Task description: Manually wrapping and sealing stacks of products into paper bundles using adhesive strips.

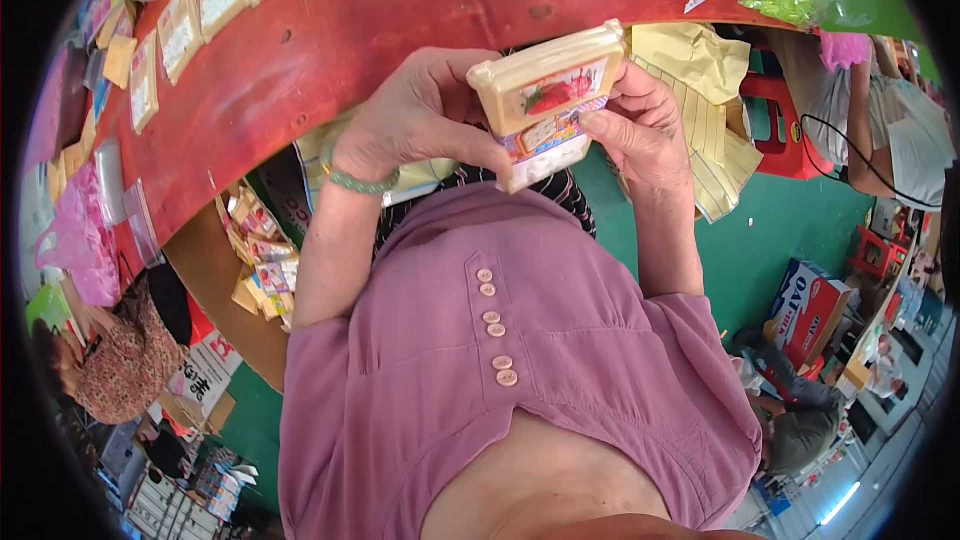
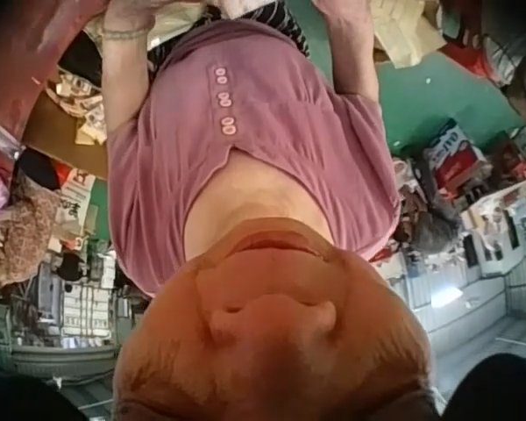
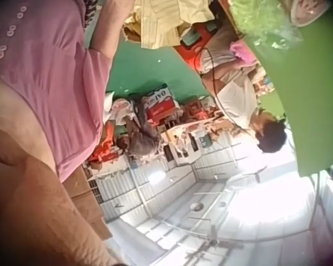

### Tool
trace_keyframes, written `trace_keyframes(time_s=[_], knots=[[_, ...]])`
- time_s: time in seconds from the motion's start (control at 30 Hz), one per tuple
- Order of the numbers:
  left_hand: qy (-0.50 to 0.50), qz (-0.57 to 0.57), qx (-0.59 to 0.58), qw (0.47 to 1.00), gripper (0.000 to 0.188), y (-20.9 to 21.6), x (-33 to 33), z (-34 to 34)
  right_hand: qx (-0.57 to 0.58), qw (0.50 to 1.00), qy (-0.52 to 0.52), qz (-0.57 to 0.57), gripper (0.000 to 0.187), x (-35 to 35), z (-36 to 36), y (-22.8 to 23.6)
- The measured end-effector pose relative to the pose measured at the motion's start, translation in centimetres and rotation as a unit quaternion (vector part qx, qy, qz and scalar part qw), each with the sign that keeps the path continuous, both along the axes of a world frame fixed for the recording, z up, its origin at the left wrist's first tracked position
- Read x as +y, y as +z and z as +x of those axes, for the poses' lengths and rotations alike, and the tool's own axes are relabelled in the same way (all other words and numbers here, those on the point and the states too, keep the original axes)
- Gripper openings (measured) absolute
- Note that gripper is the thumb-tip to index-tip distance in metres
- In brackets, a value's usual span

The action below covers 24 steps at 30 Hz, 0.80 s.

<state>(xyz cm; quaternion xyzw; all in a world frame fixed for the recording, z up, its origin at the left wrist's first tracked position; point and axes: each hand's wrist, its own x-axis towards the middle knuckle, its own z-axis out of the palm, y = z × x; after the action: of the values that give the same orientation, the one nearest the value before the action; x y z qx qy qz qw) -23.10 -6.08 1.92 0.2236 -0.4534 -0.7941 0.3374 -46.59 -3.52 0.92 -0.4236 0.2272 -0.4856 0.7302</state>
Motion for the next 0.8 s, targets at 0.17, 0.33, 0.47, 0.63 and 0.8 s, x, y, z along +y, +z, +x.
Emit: trace_keyframes(time_s=[0.17, 0.33, 0.47, 0.63, 0.8], knots=[[-0.114, -0.182, -0.01, 0.977, 0.032, 0.1, -1.0, 1.3, 0.095, 0.986, 0.027, -0.131, 0.016, 0.8, 0.0, 0.7], [-0.116, -0.331, -0.139, 0.926, 0.033, 2.4, 0.1, 1.9, 0.1, 0.952, 0.084, -0.276, 0.015, 1.0, -0.7, 0.4], [-0.102, -0.394, -0.232, 0.884, 0.031, 3.5, 1.7, 2.2, 0.147, 0.934, 0.159, -0.283, 0.012, 1.6, -0.1, 1.2], [-0.074, -0.473, -0.343, 0.808, 0.022, 3.5, 4.2, 2.1, 0.206, 0.93, 0.163, -0.256, 0.012, 2.7, 0.7, 0.8], [-0.092, -0.503, -0.391, 0.765, 0.019, 3.7, 5.9, 2.0, 0.174, 0.929, 0.215, -0.246, 0.015, 3.2, 1.0, 0.0]])
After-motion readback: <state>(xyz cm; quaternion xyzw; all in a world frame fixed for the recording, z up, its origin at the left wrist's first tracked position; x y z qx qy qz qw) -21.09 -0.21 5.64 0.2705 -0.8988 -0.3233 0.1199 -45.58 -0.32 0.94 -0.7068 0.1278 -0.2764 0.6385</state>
